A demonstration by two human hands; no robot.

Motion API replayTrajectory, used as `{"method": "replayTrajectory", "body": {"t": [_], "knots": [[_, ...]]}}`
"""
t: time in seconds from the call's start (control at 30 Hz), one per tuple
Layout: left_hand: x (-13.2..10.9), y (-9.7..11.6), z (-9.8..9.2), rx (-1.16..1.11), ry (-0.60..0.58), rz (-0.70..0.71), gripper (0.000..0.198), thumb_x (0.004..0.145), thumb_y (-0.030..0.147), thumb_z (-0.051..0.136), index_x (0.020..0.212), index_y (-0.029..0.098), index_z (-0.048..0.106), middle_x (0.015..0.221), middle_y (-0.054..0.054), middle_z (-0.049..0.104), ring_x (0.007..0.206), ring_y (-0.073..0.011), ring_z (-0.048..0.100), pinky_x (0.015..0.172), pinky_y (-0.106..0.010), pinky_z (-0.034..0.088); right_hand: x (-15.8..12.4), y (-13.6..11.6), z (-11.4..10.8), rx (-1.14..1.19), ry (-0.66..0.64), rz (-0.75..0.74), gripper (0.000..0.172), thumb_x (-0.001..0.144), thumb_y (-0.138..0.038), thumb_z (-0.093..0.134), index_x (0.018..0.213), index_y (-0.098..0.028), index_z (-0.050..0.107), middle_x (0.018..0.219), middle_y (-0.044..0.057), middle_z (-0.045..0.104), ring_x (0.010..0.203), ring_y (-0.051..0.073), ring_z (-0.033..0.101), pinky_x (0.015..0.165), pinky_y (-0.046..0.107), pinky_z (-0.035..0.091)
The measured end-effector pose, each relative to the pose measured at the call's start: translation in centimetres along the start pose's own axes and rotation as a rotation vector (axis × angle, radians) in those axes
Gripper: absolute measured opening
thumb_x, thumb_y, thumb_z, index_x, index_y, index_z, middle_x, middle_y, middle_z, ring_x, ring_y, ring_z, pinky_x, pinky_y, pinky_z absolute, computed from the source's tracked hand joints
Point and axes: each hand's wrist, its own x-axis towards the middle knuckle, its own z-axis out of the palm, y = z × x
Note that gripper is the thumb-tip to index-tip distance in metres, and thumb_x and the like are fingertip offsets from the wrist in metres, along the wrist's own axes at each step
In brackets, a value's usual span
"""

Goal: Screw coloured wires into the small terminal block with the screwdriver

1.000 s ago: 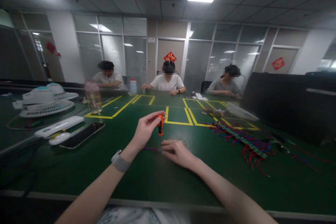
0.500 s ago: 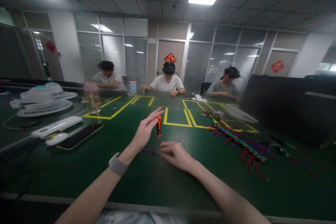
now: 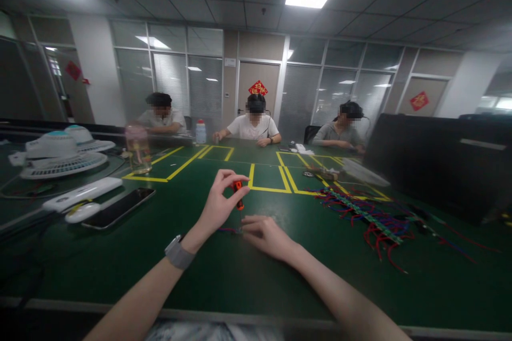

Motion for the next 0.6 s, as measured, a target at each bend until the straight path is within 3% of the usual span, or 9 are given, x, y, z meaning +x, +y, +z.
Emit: {"method": "replayTrajectory", "body": {"t": [0.1,0.2,0.4,0.5,0.6], "knots": [[0.05,-0.01,-0.05,-0.045,-0.063,0.001,0.028,0.091,0.028,0.046,0.108,0.025,0.066,0.121,-0.007,0.051,0.117,-0.0182,0.050,0.103,-0.033,0.037,0.04,-0.17,-0.05,0.015,0.002,-0.007,0.028,0.090,-0.035,0.050,0.104,-0.024,0.072,0.119,0.006,0.065,0.110,0.024,0.060,0.095,0.034,0.047],[0.22,0.03,-0.08,-0.177,-0.113,-0.034,0.033,0.092,0.022,0.039,0.116,0.024,0.063,0.132,-0.006,0.052,0.126,-0.0180,0.044,0.110,-0.036,0.030,0.06,-0.28,-0.11,0.021,-0.005,-0.012,0.028,0.090,-0.035,0.050,0.104,-0.024,0.072,0.119,0.005,0.065,0.110,0.023,0.060,0.095,0.034,0.047],[0.29,0.44,0.08,-0.363,-0.089,-0.202,0.029,0.084,0.024,0.055,0.110,0.014,0.065,0.102,-0.010,0.069,0.098,-0.0201,0.065,0.086,-0.031,0.051,0.01,-0.07,-0.06,0.005,-0.006,-0.020,0.027,0.090,-0.033,0.050,0.105,-0.023,0.071,0.119,0.006,0.065,0.112,0.022,0.059,0.095,0.033,0.046],[0.17,0.29,0.22,-0.295,-0.044,-0.164,0.022,0.078,0.024,0.064,0.098,0.016,0.069,0.094,-0.007,0.068,0.084,-0.0165,0.065,0.074,-0.026,0.052,-0.02,0.11,0.04,0.000,-0.008,-0.020,0.028,0.090,-0.033,0.050,0.106,-0.024,0.071,0.121,0.006,0.064,0.114,0.023,0.058,0.096,0.033,0.045],[0.02,0.05,0.31,-0.187,-0.016,-0.083,0.019,0.075,0.028,0.068,0.092,0.019,0.071,0.095,-0.005,0.061,0.083,-0.0145,0.061,0.073,-0.024,0.050,0.00,0.12,0.09,-0.007,-0.004,-0.017,0.027,0.090,-0.033,0.050,0.106,-0.024,0.071,0.121,0.006,0.064,0.113,0.023,0.058,0.096,0.034,0.046]]}}
